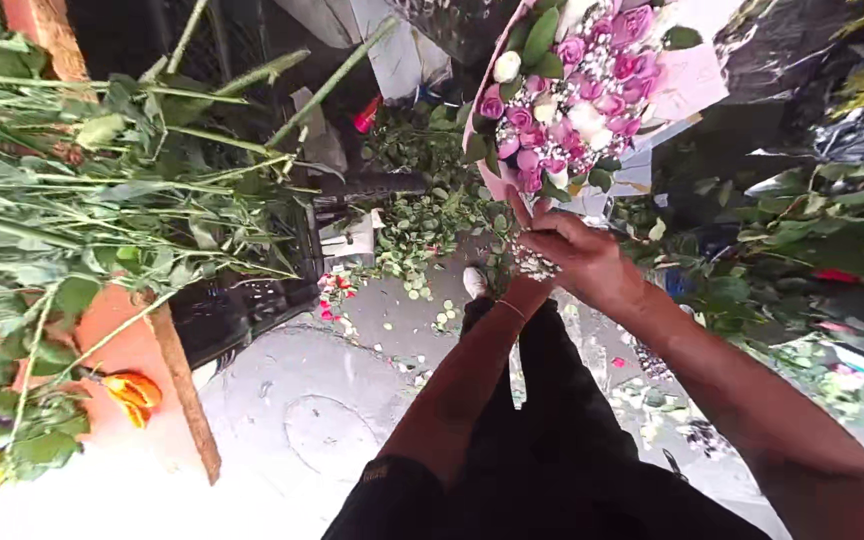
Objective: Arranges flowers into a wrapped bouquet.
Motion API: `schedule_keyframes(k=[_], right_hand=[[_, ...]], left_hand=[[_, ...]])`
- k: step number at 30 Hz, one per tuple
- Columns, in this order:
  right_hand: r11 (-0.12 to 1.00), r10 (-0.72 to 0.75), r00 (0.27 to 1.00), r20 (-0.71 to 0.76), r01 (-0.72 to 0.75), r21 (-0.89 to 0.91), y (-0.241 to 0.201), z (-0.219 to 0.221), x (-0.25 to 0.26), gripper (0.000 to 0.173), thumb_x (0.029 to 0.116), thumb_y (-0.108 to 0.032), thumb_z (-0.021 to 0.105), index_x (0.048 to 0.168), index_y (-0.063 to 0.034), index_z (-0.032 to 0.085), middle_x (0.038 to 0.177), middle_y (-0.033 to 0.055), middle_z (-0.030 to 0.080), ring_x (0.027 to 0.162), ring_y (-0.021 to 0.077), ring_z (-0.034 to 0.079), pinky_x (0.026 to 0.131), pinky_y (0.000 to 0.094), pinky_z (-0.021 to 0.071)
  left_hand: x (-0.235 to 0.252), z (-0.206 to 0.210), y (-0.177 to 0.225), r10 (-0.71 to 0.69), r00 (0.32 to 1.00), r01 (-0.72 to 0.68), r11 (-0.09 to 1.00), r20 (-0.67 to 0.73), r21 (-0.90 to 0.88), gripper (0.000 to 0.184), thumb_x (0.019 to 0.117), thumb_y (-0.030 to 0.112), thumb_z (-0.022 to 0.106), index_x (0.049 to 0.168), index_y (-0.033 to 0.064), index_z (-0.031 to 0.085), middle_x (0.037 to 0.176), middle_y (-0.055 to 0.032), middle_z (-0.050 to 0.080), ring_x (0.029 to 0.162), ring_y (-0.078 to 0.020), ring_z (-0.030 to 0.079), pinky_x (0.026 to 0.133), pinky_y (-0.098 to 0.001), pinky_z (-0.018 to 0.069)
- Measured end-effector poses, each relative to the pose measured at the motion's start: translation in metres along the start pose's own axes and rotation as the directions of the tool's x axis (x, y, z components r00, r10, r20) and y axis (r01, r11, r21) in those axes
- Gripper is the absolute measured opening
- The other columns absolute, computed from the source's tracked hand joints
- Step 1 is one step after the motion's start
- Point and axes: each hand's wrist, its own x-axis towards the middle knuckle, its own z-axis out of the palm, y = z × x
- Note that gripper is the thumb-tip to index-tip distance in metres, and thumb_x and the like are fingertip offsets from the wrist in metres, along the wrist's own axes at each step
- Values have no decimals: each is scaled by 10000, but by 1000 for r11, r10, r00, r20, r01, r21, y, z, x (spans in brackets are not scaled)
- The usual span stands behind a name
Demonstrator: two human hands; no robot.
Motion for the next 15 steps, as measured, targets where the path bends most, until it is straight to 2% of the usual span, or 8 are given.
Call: schedule_keyframes(k=[3, 6, 8, 9, 10, 12, 13, 15], right_hand=[[995, 1, 991, 131, 11, -95, 24, 13, 21, 223, 914, 101, 600, 1103, 65, 713, 1109, 259, 673, 862, 407, 709, 697, 493, 603], [988, 18, 970, 242, 19, -151, 48, 18, 40, 218, 909, 138, 582, 1081, 79, 702, 1130, 268, 655, 873, 416, 707, 723, 492, 603], [987, 10, 954, 299, 37, -153, 61, 24, 49, 215, 933, 133, 555, 1088, 88, 696, 1139, 263, 652, 909, 405, 704, 760, 474, 603], [987, 13, 944, 330, 41, -155, 63, 26, 53, 216, 935, 138, 550, 1095, 95, 689, 1143, 266, 644, 921, 412, 699, 765, 483, 600], [986, 10, 934, 357, 51, -161, 60, 28, 54, 213, 926, 143, 560, 1092, 96, 686, 1135, 268, 639, 913, 420, 696, 748, 503, 597], [975, -32, 928, 370, 110, -192, 40, 27, 52, 199, 881, 124, 625, 1043, 43, 706, 1099, 228, 658, 897, 417, 702, 725, 592, 571], [971, -31, 927, 373, 117, -208, 25, 27, 48, 203, 860, 107, 653, 1024, 1, 709, 1093, 194, 665, 971, 429, 689, 822, 705, 506], [969, -2, 927, 376, 95, -227, 7, 25, 40, 214, 838, 99, 675, 1012, -20, 713, 1111, 198, 690, 1172, 522, 610, 990, 826, 332]], left_hand=[[26, 3, 6, 58, 998, -60, 992, 23, 107, 355, 1063, 57, 453, 1353, -106, 577, 1358, -312, 599, 1299, -447, 561, 1101, -528, 414], [68, 19, 5, 47, 968, -50, 999, -246, -4, 353, 958, 138, 673, 1242, -72, 666, 1187, -298, 677, 1103, -439, 661, 945, -548, 514], [85, 30, 1, 109, 872, -144, 989, -477, -36, 328, 855, 126, 781, 1129, -43, 719, 1087, -263, 705, 1006, -407, 687, 864, -522, 552], [88, 35, -1, 173, 815, -208, 978, -552, -1, 309, 822, 102, 797, 1088, -41, 732, 1073, -257, 707, 1018, -402, 679, 885, -507, 543], [85, 37, -1, 216, 819, -227, 973, -532, 45, 286, 830, 87, 771, 1082, -45, 742, 1087, -264, 712, 1054, -418, 667, 927, -516, 512], [59, 23, -1, 150, 975, -152, 988, -165, -1, 332, 985, 92, 612, 1264, -82, 660, 1278, -287, 658, 1244, -426, 600, 1075, -507, 422], [54, 19, -7, 80, 995, -73, 991, 66, -111, 398, 1044, 117, 549, 1381, -95, 555, 1410, -285, 571, 1364, -393, 514, 1168, -479, 354], [52, 26, -22, 2, 981, 65, 938, 193, -342, 452, 1038, 103, 568, 1427, -113, 488, 1463, -284, 519, 1401, -337, 474, 1195, -383, 315]])
